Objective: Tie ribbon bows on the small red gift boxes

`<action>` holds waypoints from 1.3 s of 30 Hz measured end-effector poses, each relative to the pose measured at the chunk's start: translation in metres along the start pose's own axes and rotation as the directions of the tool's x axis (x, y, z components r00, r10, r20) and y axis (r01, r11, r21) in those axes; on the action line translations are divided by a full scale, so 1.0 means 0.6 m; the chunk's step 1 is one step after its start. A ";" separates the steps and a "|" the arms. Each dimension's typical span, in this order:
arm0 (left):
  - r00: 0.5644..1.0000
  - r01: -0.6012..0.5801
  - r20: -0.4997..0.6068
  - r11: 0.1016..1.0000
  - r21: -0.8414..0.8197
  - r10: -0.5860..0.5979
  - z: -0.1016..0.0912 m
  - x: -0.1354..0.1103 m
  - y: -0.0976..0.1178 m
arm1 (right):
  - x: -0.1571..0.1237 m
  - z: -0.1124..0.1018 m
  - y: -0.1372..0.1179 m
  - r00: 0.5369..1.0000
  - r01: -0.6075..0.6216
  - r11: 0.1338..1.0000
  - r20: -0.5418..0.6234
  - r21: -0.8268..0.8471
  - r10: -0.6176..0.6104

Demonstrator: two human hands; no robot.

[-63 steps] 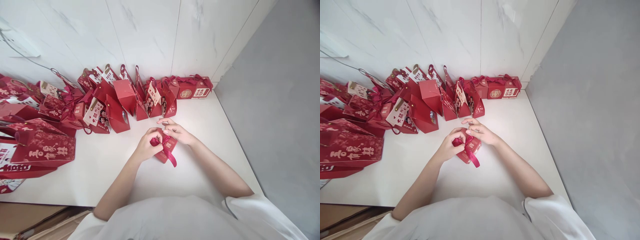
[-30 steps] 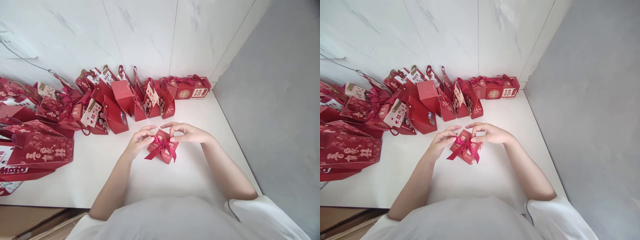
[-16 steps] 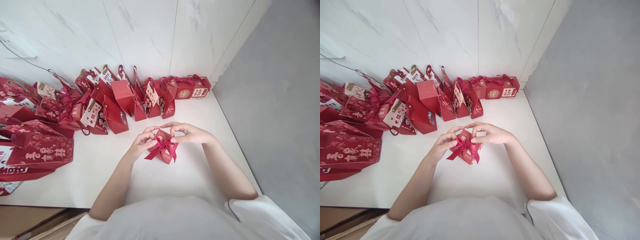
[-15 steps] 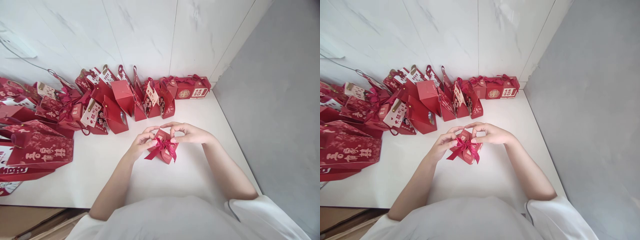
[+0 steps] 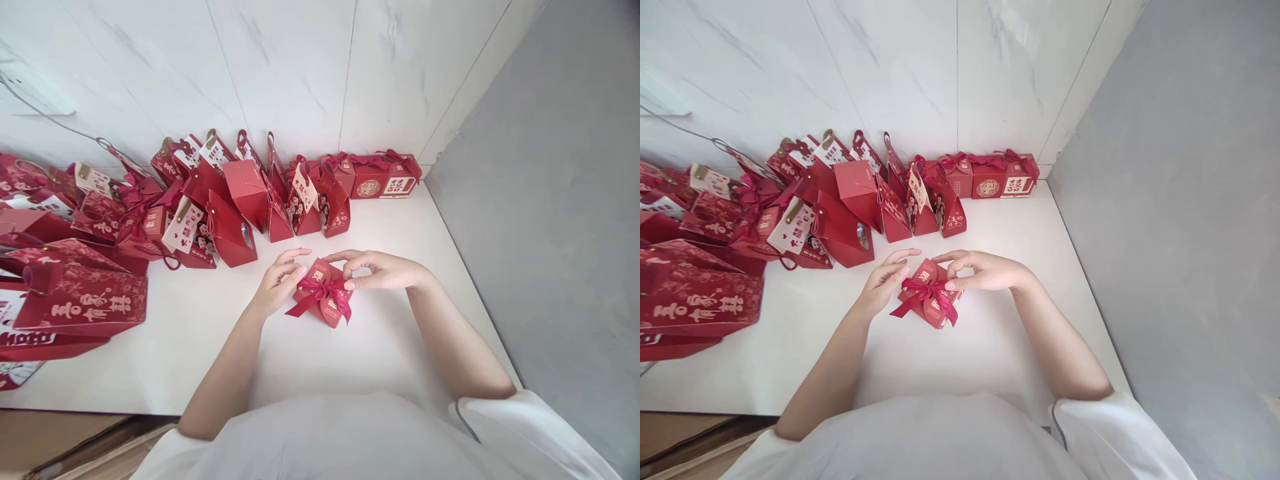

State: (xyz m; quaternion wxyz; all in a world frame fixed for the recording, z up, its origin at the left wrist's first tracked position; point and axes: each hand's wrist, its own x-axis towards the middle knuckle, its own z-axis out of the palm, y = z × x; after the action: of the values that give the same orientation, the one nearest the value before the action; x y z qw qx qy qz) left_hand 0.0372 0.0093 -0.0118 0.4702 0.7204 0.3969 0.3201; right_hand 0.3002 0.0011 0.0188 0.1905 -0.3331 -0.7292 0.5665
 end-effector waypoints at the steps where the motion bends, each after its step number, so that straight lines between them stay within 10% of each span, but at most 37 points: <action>1: 1.000 -0.017 -0.025 1.000 0.018 0.017 0.001 0.000 0.000 | 0.000 0.001 -0.003 1.000 0.009 1.000 -0.014 -0.005 -0.009; 10: 0.987 -0.063 -0.142 0.995 0.079 0.074 0.006 0.000 0.001 | 0.011 0.014 0.002 0.956 0.054 0.994 -0.282 -0.095 -0.079; 17: 0.994 0.014 -0.105 0.999 -0.036 -0.017 0.002 0.002 -0.004 | 0.011 0.032 -0.018 0.809 0.046 0.932 -0.534 -0.360 -0.246; 25: 0.980 0.040 -0.194 0.999 -0.033 -0.046 0.026 0.003 -0.004 | 0.006 0.074 -0.046 0.903 -0.271 0.873 -0.421 -0.404 0.085; 33: 0.986 0.068 -0.149 0.994 -0.089 -0.080 0.029 0.003 -0.009 | 0.018 0.063 -0.032 0.958 -0.242 0.969 -0.169 -0.049 0.231; 39: 0.984 0.029 -0.174 0.999 -0.020 -0.032 0.036 0.004 -0.010 | 0.013 0.052 -0.033 0.966 -0.226 0.965 -0.157 -0.130 0.205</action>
State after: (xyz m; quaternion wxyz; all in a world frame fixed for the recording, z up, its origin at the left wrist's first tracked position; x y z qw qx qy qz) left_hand 0.0549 0.0039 -0.0246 0.4447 0.6793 0.4446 0.3782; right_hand 0.2690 -0.0182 0.0282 0.1541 -0.4631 -0.7129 0.5036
